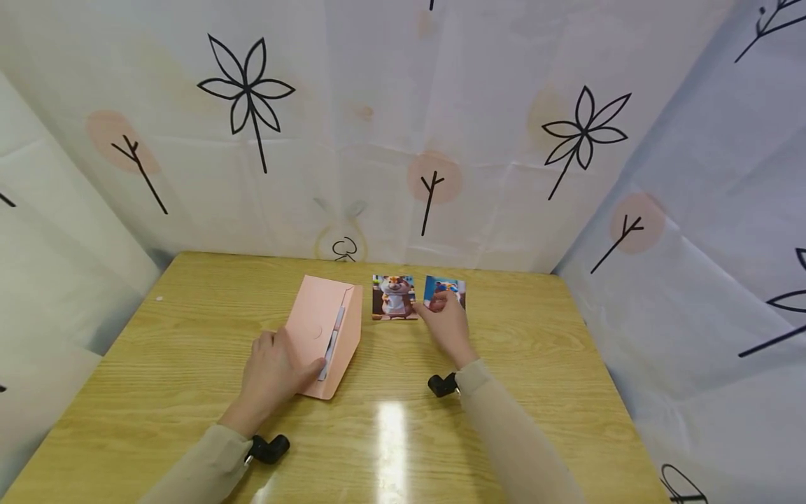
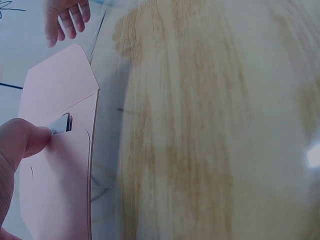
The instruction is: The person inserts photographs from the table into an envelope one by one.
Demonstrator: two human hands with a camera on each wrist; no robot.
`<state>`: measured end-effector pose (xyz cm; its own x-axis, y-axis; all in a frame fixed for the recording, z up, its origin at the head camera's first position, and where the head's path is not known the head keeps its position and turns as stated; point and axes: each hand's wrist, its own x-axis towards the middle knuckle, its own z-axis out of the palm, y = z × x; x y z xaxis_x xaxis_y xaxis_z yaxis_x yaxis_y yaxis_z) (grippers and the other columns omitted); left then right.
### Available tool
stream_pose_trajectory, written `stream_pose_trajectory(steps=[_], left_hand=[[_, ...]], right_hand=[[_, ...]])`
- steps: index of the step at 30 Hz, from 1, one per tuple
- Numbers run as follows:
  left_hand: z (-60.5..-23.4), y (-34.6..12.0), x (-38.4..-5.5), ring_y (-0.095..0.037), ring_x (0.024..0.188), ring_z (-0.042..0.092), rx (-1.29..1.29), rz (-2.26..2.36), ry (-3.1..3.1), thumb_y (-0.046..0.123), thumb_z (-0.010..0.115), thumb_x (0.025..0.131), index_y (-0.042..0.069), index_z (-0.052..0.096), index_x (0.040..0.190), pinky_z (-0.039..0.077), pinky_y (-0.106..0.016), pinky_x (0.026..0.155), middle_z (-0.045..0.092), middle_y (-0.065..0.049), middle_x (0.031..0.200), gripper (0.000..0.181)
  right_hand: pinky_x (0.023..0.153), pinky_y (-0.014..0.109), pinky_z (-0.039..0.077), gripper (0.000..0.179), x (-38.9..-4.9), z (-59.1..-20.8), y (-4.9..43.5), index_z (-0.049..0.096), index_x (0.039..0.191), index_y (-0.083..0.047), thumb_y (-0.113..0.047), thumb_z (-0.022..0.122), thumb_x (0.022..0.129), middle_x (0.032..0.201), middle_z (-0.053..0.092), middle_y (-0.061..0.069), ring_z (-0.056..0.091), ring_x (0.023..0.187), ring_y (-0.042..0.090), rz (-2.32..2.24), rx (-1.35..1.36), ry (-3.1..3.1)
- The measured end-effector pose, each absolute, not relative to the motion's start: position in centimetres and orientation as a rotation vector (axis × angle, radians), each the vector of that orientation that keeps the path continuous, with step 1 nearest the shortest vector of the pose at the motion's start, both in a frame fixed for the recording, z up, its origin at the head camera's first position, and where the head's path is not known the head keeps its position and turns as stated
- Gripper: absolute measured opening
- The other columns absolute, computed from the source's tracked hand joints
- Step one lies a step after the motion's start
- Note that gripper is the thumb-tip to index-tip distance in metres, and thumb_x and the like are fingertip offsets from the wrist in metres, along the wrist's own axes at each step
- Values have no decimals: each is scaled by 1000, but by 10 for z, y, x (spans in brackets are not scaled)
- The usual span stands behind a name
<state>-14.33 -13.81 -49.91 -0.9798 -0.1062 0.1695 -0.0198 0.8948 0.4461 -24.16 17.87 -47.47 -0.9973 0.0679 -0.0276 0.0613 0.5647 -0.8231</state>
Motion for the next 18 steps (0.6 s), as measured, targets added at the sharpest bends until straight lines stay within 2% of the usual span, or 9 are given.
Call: stream_pose_trajectory(steps=[3,10,18], left_hand=[[-500,-139,-144,-40,99,45,99,-669,-2878,62,73,70,-13,46,121,44,-53,76,47,-28,108,94],[-497,-138,-143,-39,98,45,105,-669,-2887,63,72,70,-13,46,122,45,-52,75,47,-28,109,96],[-497,-137,-143,-39,98,45,107,-671,-2893,62,73,70,-12,46,122,45,-52,76,47,-27,109,94]], right_hand=[[86,45,47,65,-246,-476,184,44,132,1,-38,70,88,119,56,20,56,106,29,1450,-148,-2744],[94,49,42,82,-252,-480,196,33,142,1,-41,73,84,134,44,22,47,119,35,1471,-317,-2728],[96,52,38,87,-259,-490,207,36,142,1,-49,73,81,134,36,24,38,118,38,1398,-502,-2759]])
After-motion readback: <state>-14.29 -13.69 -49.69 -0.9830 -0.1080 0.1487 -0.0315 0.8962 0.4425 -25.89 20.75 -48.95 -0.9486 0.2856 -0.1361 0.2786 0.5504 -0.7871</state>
